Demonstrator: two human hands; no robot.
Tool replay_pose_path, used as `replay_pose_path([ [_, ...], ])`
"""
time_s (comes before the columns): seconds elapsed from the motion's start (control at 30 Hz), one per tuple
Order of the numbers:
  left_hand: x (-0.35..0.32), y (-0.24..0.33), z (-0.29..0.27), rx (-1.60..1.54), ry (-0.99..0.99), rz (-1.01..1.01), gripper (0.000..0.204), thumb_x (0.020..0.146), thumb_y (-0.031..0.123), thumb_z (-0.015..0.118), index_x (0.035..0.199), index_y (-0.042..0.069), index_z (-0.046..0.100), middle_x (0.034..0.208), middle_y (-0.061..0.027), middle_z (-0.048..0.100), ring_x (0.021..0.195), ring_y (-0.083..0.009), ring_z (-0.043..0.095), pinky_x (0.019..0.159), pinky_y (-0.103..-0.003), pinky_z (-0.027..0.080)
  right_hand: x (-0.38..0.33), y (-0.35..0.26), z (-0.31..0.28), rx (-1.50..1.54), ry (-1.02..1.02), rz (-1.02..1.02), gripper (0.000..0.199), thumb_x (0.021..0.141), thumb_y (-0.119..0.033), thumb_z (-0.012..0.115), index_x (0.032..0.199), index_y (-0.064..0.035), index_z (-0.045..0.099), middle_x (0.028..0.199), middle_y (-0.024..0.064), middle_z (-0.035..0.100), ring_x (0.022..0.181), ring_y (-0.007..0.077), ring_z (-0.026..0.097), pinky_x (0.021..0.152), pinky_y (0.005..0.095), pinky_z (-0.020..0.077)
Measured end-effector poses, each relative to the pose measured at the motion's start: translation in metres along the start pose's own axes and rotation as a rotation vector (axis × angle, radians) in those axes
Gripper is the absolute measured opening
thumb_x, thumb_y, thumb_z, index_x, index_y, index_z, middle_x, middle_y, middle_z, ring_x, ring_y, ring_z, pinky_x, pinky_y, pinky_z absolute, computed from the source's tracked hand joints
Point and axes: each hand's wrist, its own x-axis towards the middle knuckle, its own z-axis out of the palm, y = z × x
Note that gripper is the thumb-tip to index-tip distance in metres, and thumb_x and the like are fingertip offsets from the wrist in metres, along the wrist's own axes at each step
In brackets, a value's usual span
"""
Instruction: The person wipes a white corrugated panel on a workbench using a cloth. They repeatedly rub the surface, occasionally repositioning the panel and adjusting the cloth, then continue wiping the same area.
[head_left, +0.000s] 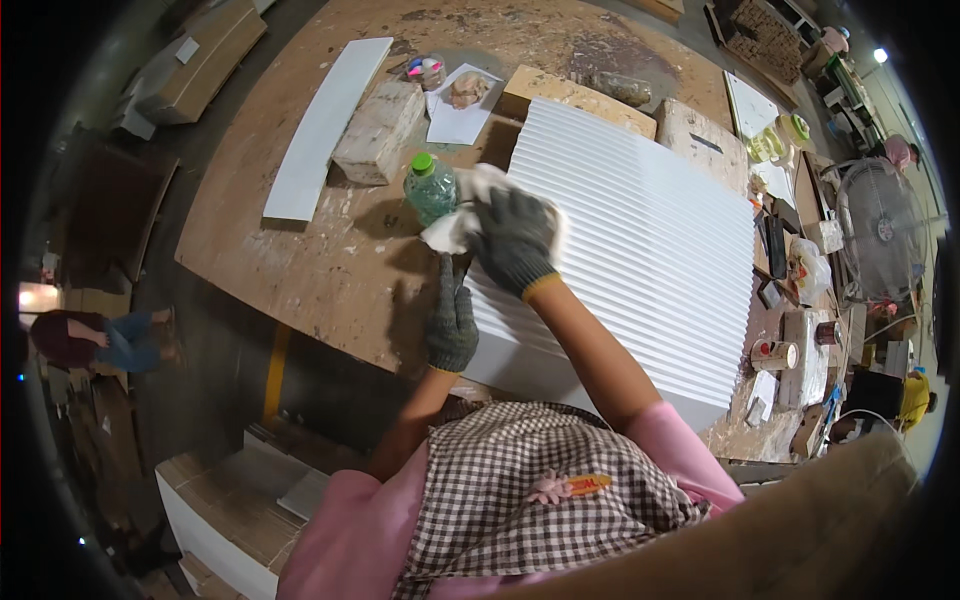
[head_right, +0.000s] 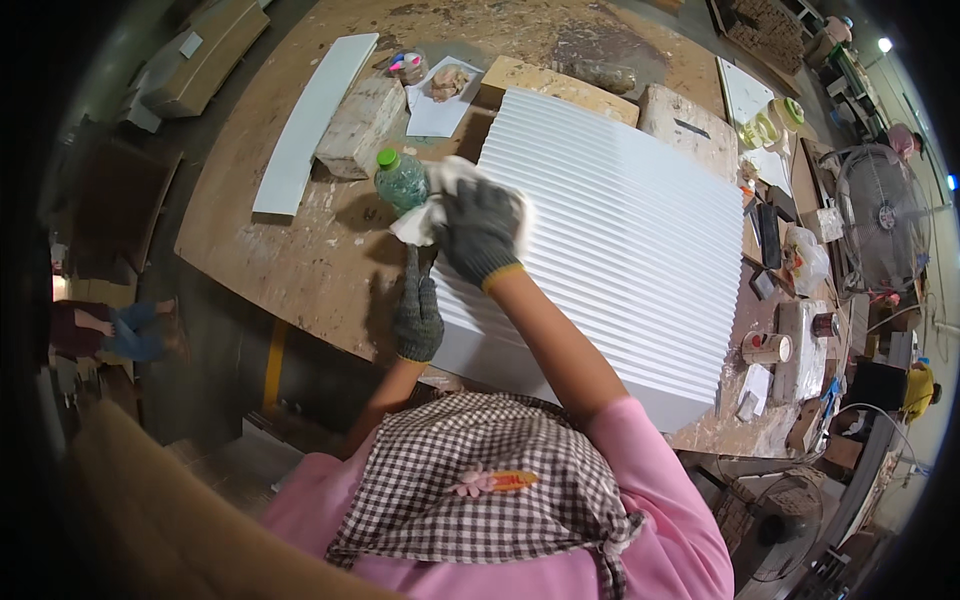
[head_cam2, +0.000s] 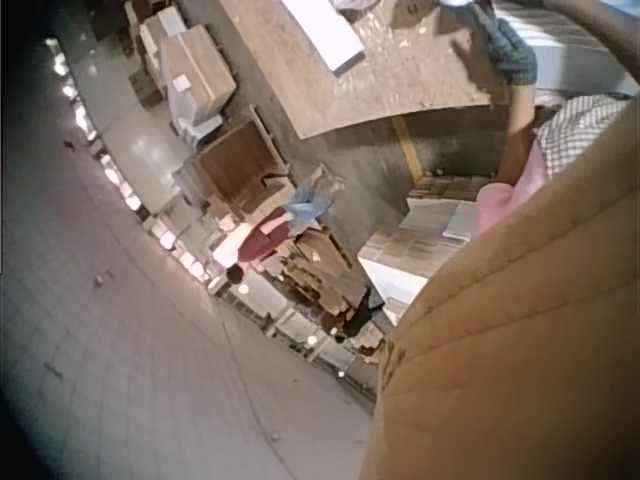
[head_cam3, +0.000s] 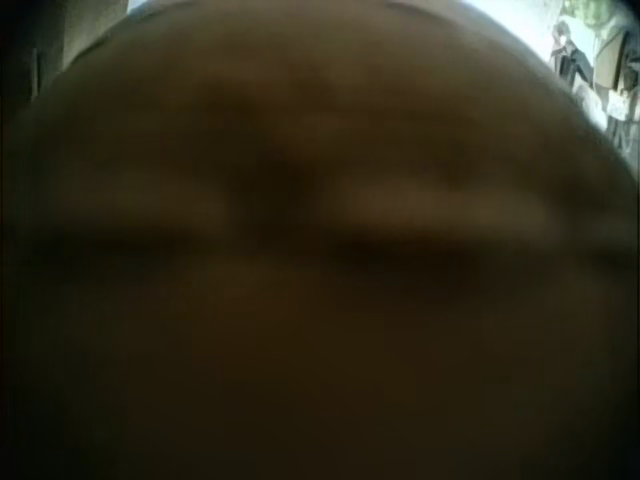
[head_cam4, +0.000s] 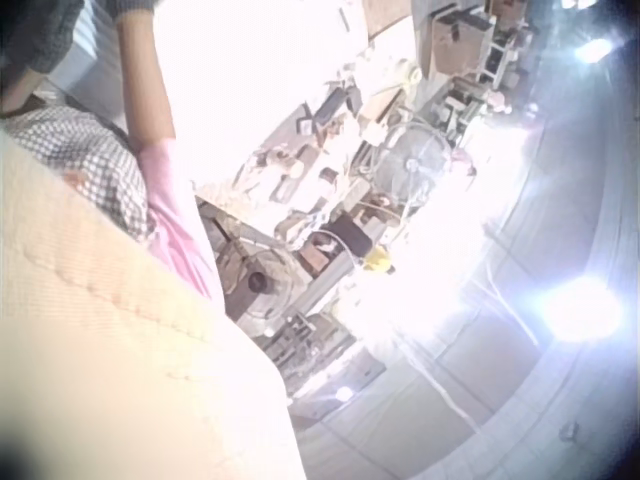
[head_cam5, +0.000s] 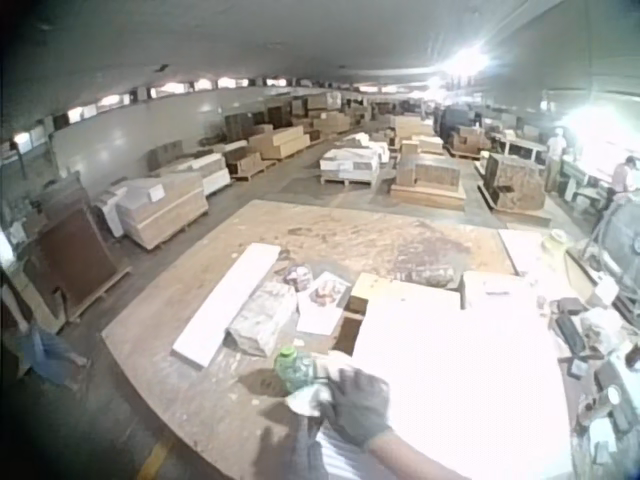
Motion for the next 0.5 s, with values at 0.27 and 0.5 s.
replay_pose_path([
  [0.27, -0.015, 0.006, -0.023, -0.623, -0.090, -0.379, 0.070, 0.100, 0.025, 0.067, 0.157, 0.002, 0.034, 0.148, -0.0245, 0.052, 0.137, -0.0332, 0.052, 0.114, -0.041, 0.041, -0.036, 0.125, 0.002, 0.452, 0.461, -0.200, 0.043, 0.102, -0.007, 0.053, 0.144, -0.0032, 0.053, 0.142, 0.0232, 0.055, 0.131, 0.0377, 0.054, 0.112, 0.0419, 0.0422],
  [0.5, -0.048, -0.034, -0.009, -0.426, -0.441, -0.477, 0.115, 0.070, 0.043, 0.093, 0.156, 0.001, 0.030, 0.155, -0.0313, 0.037, 0.146, -0.0433, 0.035, 0.120, -0.050, 0.032, -0.164, 0.075, -0.078, -0.158, 0.013, 0.044, 0.042, 0.090, -0.028, 0.070, 0.130, -0.0149, 0.068, 0.133, 0.0147, 0.059, 0.124, 0.0372, 0.054, 0.110, 0.0537, 0.0369],
])
